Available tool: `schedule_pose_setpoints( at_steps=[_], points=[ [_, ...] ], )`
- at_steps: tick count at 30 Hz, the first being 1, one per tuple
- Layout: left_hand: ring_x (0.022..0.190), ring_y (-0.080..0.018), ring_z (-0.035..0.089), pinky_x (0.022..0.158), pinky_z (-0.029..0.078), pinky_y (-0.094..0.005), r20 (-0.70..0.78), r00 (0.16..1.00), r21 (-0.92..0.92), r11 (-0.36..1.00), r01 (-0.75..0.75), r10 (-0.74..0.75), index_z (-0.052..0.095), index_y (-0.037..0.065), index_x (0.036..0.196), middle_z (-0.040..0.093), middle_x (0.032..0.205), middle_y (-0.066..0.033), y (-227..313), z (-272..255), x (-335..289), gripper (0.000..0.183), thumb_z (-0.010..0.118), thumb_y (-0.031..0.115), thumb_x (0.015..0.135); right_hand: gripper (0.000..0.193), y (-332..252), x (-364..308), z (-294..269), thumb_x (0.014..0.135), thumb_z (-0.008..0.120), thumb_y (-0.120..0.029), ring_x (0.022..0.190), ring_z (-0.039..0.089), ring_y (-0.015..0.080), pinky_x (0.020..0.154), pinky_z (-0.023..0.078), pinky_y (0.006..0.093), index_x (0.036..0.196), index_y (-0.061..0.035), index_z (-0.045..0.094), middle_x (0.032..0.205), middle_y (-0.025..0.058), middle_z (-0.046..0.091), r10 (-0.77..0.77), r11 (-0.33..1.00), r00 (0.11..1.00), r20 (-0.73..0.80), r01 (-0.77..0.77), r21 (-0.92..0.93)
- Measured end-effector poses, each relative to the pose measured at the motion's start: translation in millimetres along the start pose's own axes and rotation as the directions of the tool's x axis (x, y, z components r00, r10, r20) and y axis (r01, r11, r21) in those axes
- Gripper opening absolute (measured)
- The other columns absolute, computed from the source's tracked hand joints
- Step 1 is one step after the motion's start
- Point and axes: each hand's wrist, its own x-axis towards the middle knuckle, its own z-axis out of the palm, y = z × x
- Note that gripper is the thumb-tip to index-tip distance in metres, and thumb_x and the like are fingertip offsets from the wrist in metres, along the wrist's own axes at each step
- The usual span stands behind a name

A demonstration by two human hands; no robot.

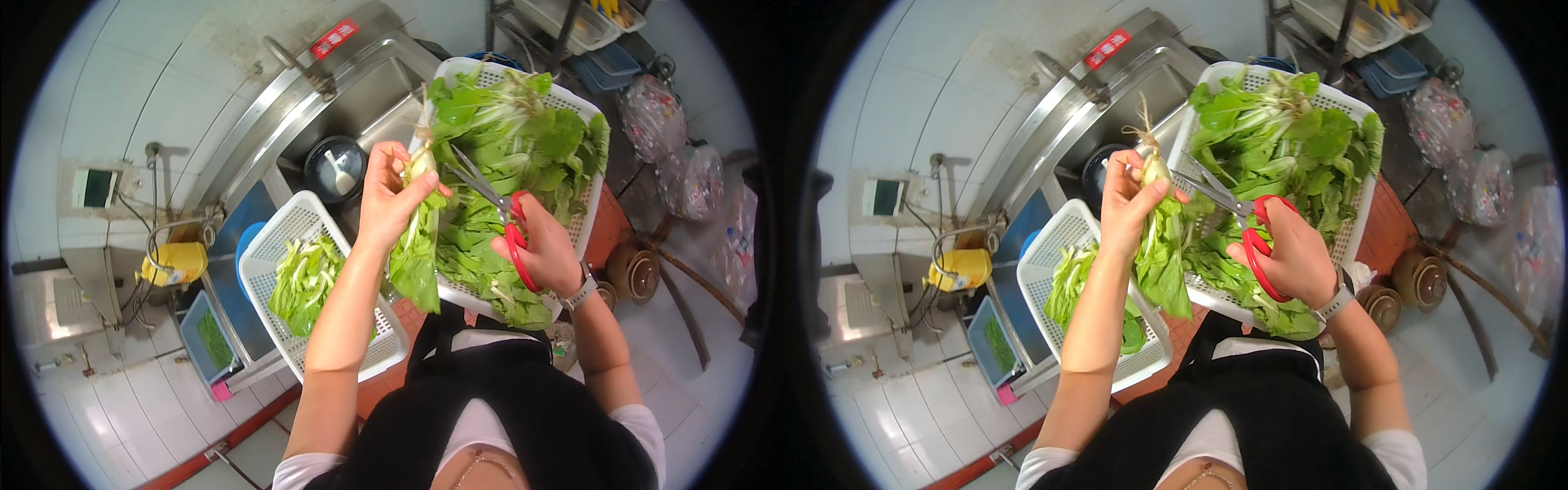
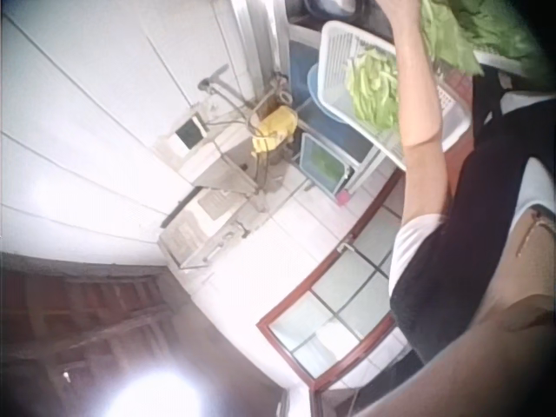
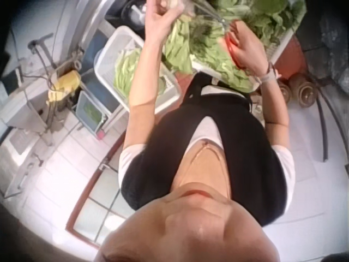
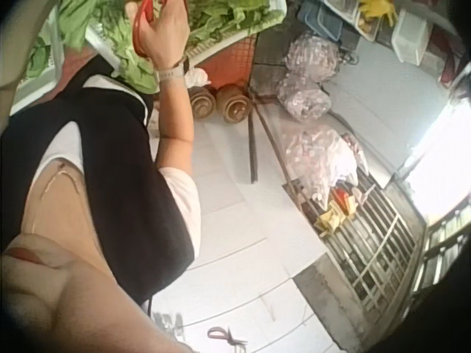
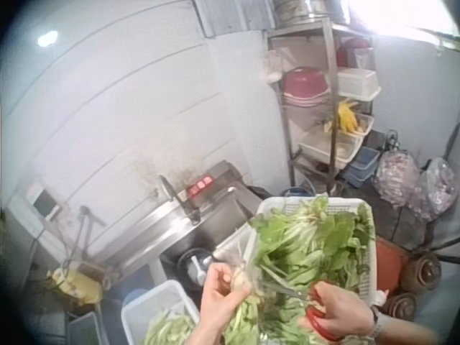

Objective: The person washes green vegetables in a basin using a slotted spoon, then moves to a counter to line a bucket with a plastic bag. The person returns to the sink area and uses scissors to trim the roots off leafy greens, placing the trimmed pieces into a basket.

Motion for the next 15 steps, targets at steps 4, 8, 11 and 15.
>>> schedule_pose_setpoints(
  at_steps=[4,8,11,15],
  points=[
    [0.075,-0.0142,0.057,0.067,0.049,-0.0269,-0.051,0.995,0.035,0.995,0.092,-0.090,0.036,0.005,0.109,0.054,0.089,-0.0066,11,-22,-30,0.042,0.060,-0.005,0.076,0.052,-20,16,27,0.070,0.071,-0.038,0.079,0.055,0.0331,0.067,0.045,0.0361,0.096,0.0011,0.048,0.086,0.0172,0.056,-0.033,0.999,0.993,0.112,0.028,0.046],
    [0.081,-0.0120,0.057,0.072,0.048,-0.0268,-0.172,0.975,0.151,0.974,0.171,-0.144,0.053,0.001,0.107,0.058,0.094,-0.0038,19,-46,-53,0.032,0.064,0.000,0.077,0.050,-35,22,52,0.069,0.071,-0.037,0.075,0.056,0.0340,0.065,0.045,0.0369,0.093,0.0007,0.049,0.081,0.0180,0.056,-0.036,0.999,0.976,0.214,0.027,0.045],
    [0.080,-0.0101,0.056,0.072,0.047,-0.0247,-0.199,0.957,0.163,0.955,0.246,-0.213,0.056,0.000,0.106,0.060,0.092,-0.0032,29,-63,-65,0.030,0.064,0.003,0.077,0.048,-45,25,66,0.070,0.070,-0.038,0.072,0.055,0.0349,0.063,0.044,0.0380,0.090,0.0006,0.048,0.079,0.0188,0.055,-0.028,0.999,0.966,0.257,0.019,0.038],
    [0.074,-0.0094,0.057,0.068,0.047,-0.0226,-0.212,0.936,0.073,0.950,0.303,-0.282,0.057,0.000,0.107,0.061,0.088,-0.0032,36,-75,-73,0.029,0.063,0.005,0.079,0.047,-56,27,78,0.073,0.068,-0.039,0.070,0.055,0.0355,0.062,0.043,0.0389,0.088,0.0010,0.048,0.076,0.0193,0.054,0.004,0.999,0.937,0.350,-0.017,0.035]
  ],
)
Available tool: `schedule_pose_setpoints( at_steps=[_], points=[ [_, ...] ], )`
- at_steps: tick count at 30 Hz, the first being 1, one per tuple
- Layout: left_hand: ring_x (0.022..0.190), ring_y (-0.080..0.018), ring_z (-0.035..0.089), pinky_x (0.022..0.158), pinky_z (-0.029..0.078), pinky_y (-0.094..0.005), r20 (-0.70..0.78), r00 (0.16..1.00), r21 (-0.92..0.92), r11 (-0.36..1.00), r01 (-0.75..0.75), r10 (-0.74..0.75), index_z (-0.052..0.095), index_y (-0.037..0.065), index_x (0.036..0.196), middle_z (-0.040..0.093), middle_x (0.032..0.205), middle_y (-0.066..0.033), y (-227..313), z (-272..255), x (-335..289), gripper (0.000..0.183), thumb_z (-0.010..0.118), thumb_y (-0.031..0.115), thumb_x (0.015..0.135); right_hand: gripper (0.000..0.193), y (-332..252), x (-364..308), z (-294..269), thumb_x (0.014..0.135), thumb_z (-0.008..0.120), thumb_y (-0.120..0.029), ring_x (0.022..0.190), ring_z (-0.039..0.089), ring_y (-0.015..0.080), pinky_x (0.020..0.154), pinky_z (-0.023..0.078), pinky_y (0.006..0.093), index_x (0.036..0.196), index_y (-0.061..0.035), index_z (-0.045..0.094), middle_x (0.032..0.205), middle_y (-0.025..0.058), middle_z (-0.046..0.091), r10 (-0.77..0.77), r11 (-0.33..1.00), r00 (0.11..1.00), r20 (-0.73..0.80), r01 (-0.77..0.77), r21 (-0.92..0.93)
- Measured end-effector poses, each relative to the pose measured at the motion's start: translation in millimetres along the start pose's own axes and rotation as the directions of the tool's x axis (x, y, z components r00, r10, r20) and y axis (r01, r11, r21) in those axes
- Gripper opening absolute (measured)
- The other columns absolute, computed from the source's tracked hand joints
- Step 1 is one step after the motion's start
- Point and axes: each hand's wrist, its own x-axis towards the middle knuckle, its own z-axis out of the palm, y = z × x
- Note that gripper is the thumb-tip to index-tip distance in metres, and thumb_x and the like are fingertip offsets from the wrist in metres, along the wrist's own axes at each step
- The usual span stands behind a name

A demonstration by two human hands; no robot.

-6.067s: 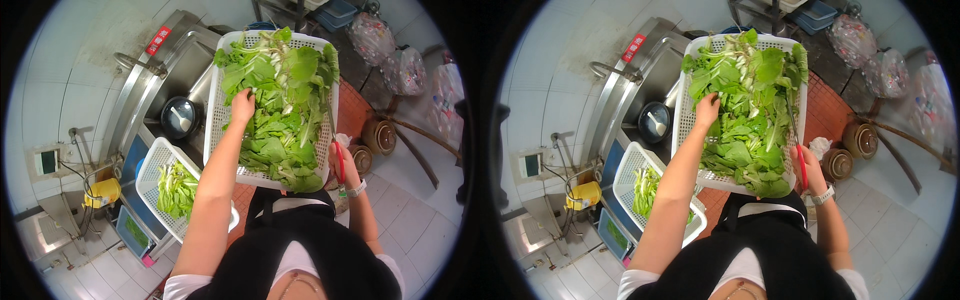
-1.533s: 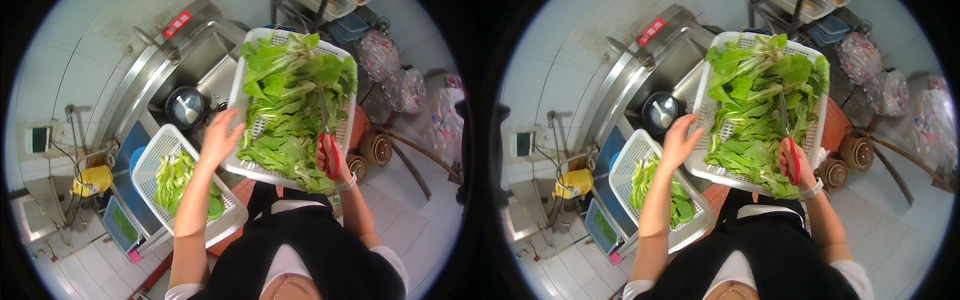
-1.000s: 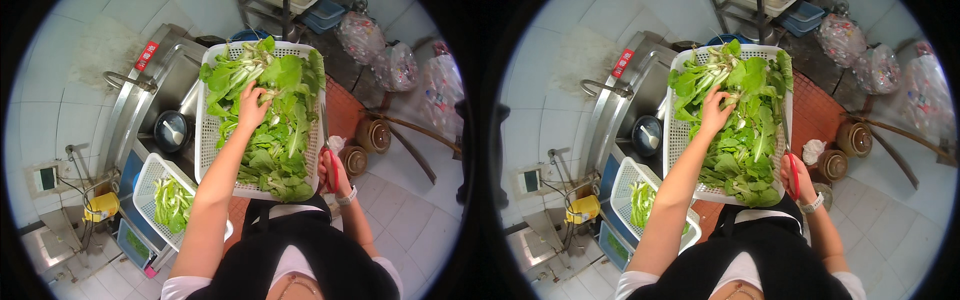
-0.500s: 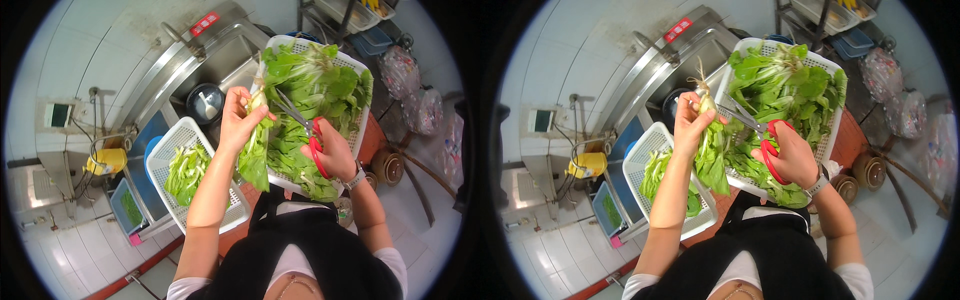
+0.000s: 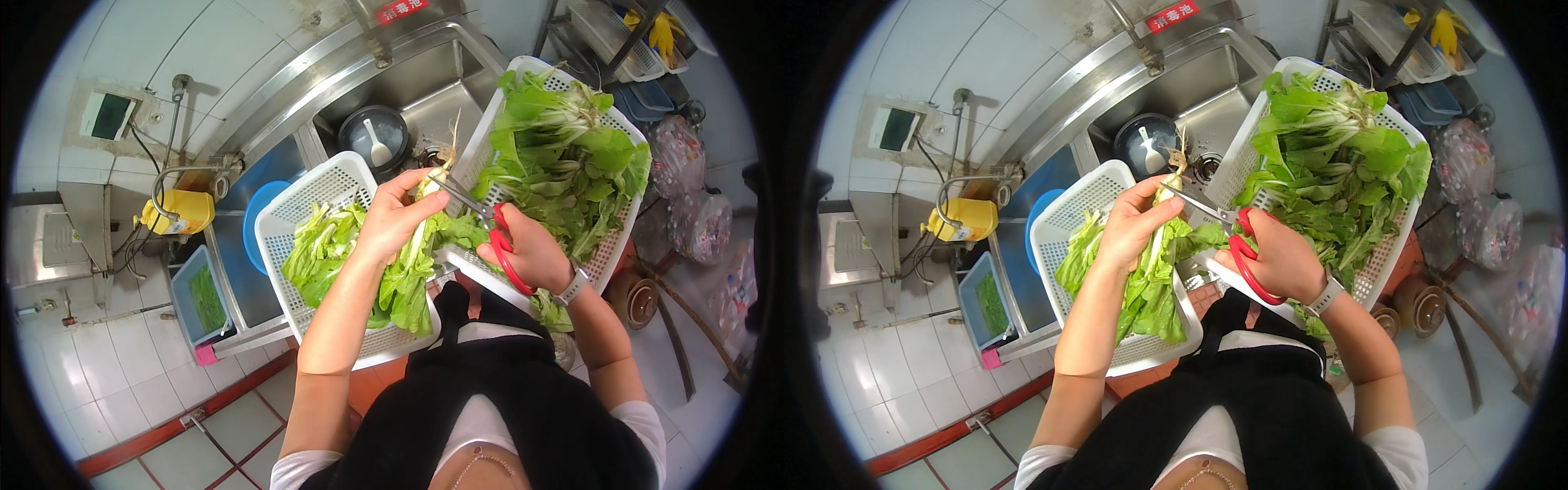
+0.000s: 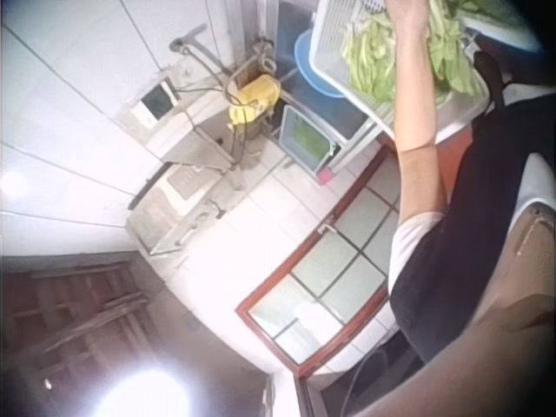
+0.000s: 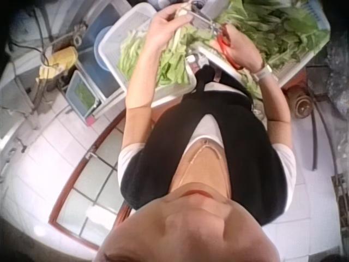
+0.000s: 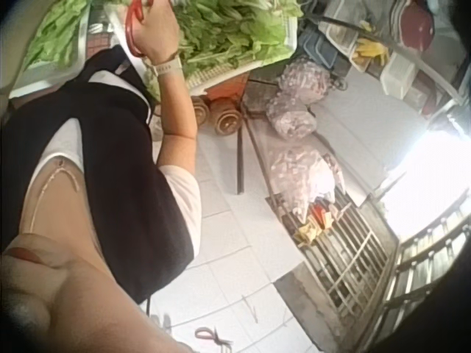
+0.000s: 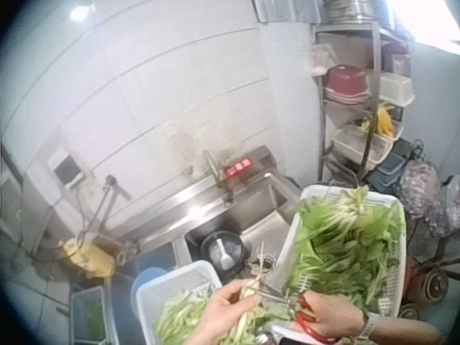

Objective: The person washes green vegetables in a basin using a slotted spoon, then moves to a counter to line a bucket with a plastic bag. The person returns to the sink area and uses scissors to trim the roots off leafy greens, placing the trimmed pieces into a basket.

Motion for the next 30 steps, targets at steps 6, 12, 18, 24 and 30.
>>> schedule_pose_setpoints(
  at_steps=[6,12,18,24,30],
  points=[
    [0.074,-0.0096,0.058,0.069,0.047,-0.0221,-0.019,1.000,0.034,0.999,0.021,-0.020,0.058,-0.001,0.104,0.063,0.087,-0.0044,-4,-14,1,0.026,0.061,0.005,0.080,0.050,0,7,19,0.076,0.062,-0.045,0.066,0.056,0.0378,0.059,0.044,0.0412,0.083,0.0024,0.049,0.068,0.0203,0.055,0.027,0.993,1.000,0.006,-0.027,-0.114],
    [0.072,-0.0069,0.056,0.067,0.044,-0.0193,-0.037,0.999,0.052,0.998,0.036,-0.034,0.060,-0.003,0.099,0.063,0.082,-0.0036,-22,-28,9,0.023,0.064,0.007,0.079,0.051,13,14,36,0.079,0.057,-0.048,0.064,0.056,0.0387,0.058,0.043,0.0417,0.080,0.0033,0.050,0.066,0.0213,0.056,0.033,0.985,0.999,0.013,-0.031,-0.171],
    [0.070,-0.0057,0.055,0.065,0.043,-0.0194,-0.074,0.996,0.143,0.987,0.068,-0.058,0.061,-0.002,0.096,0.063,0.081,-0.0025,-32,-39,13,0.022,0.065,0.009,0.078,0.046,27,21,47,0.081,0.057,-0.044,0.057,0.053,0.0307,0.057,0.042,0.0378,0.078,0.0016,0.050,0.061,0.0182,0.052,0.109,0.994,0.994,0.030,-0.108,-0.014],
    [0.071,-0.0067,0.055,0.065,0.045,-0.0212,-0.109,0.994,0.267,0.962,0.056,-0.027,0.060,-0.003,0.099,0.063,0.083,-0.0025,-28,-45,2,0.025,0.065,0.009,0.077,0.043,20,24,38,0.076,0.065,-0.039,0.060,0.048,0.0219,0.060,0.041,0.0338,0.082,0.0001,0.050,0.067,0.0114,0.050,0.106,0.973,0.993,0.054,-0.115,0.201],
    [0.069,-0.0055,0.052,0.064,0.045,-0.0221,0.007,0.996,0.455,0.887,0.078,-0.092,0.059,-0.004,0.101,0.061,0.082,-0.0031,-31,-25,-9,0.030,0.066,0.009,0.075,0.033,-7,45,40,0.073,0.069,-0.011,0.064,0.046,0.0098,0.062,0.043,0.0242,0.095,0.0007,0.049,0.073,0.0032,0.052,-0.164,0.905,0.969,-0.183,0.222,0.364]
  ],
)
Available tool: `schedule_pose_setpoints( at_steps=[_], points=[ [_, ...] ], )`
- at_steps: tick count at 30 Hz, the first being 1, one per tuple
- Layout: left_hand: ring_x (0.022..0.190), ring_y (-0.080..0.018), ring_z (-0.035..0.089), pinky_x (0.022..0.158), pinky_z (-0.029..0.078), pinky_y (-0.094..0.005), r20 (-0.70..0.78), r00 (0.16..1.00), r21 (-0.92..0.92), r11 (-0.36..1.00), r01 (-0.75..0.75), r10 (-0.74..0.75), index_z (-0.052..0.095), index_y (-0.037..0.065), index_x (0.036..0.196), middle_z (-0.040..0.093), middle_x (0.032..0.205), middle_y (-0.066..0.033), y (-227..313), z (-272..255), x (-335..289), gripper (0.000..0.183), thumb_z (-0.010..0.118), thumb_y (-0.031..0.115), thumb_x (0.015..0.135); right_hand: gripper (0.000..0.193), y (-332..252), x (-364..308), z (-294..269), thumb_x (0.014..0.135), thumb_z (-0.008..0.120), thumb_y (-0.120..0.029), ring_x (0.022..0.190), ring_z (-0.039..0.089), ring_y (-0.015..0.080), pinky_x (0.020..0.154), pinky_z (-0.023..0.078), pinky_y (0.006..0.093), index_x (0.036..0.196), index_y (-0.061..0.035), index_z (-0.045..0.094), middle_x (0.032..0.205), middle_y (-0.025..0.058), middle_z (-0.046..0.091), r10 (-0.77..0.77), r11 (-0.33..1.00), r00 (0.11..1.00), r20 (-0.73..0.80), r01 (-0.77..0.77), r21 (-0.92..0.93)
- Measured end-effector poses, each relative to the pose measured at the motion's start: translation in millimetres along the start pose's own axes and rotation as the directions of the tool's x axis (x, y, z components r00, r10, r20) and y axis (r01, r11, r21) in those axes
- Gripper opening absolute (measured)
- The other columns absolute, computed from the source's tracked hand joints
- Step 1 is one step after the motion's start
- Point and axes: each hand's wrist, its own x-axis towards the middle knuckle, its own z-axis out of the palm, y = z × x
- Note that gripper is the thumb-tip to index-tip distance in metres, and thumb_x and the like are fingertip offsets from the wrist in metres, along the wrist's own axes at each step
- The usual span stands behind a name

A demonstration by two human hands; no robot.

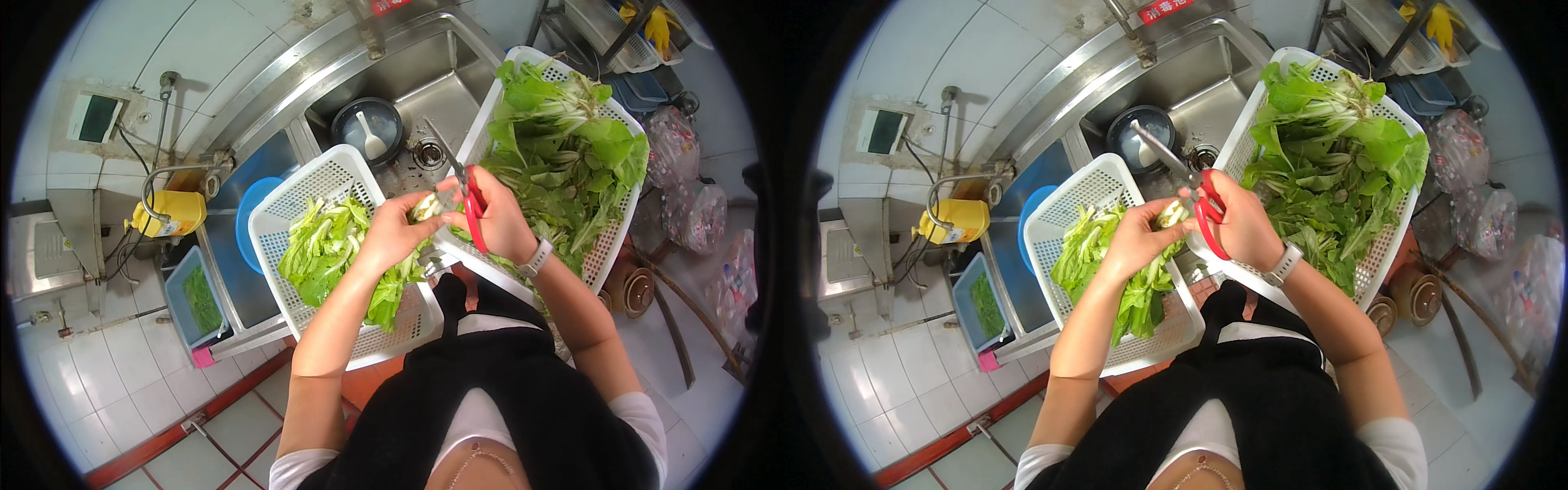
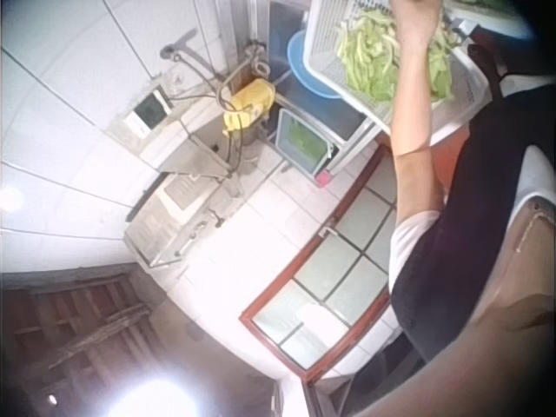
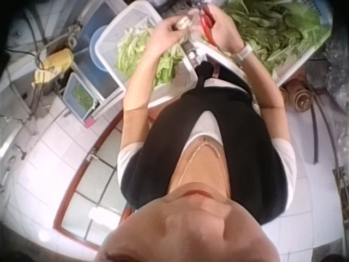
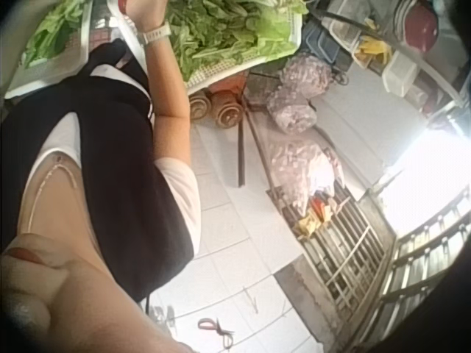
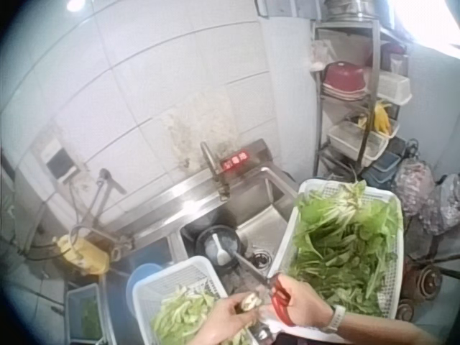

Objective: The person washes green vegetables in a basin using a slotted spoon, then moves to a counter to line a bucket with a plastic bag. The person returns to the sink area and uses scissors to trim the roots off leafy greens, placing the trimmed pieces into a basket.

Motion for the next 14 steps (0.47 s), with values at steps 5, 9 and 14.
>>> schedule_pose_setpoints(
  at_steps=[5,9,14],
  points=[
    [0.068,-0.0040,0.051,0.064,0.043,-0.0214,0.145,0.989,-0.104,0.995,-0.004,0.019,0.062,-0.002,0.097,0.061,0.079,-0.0006,6,0,-5,0.025,0.067,0.010,0.076,0.018,-1,12,8,0.076,0.060,0.000,0.066,0.043,0.0065,0.063,0.043,0.0225,0.085,-0.0006,0.044,0.072,0.0013,0.044,-0.040,0.979,0.992,0.123,0.015,0.201],
    [0.069,-0.0036,0.052,0.065,0.042,-0.0199,0.180,0.983,-0.163,0.984,0.072,-0.042,0.063,0.000,0.097,0.062,0.081,0.0003,-1,-6,-10,0.024,0.068,0.010,0.076,0.019,1,17,11,0.078,0.058,-0.003,0.068,0.049,0.0121,0.063,0.044,0.0269,0.083,0.0003,0.040,0.073,0.0092,0.046,-0.055,0.997,0.993,0.102,0.049,0.065],
    [0.074,-0.0048,0.053,0.071,0.042,-0.0203,0.172,0.985,-0.181,0.983,0.022,0.009,0.063,0.001,0.097,0.063,0.085,-0.0010,-21,-13,-14,0.023,0.067,0.010,0.076,0.025,2,26,15,0.079,0.064,-0.011,0.071,0.051,0.0080,0.066,0.044,0.0233,0.097,-0.0019,0.049,0.081,0.0039,0.057,-0.110,0.987,0.946,0.306,0.139,-0.076]
  ],
)
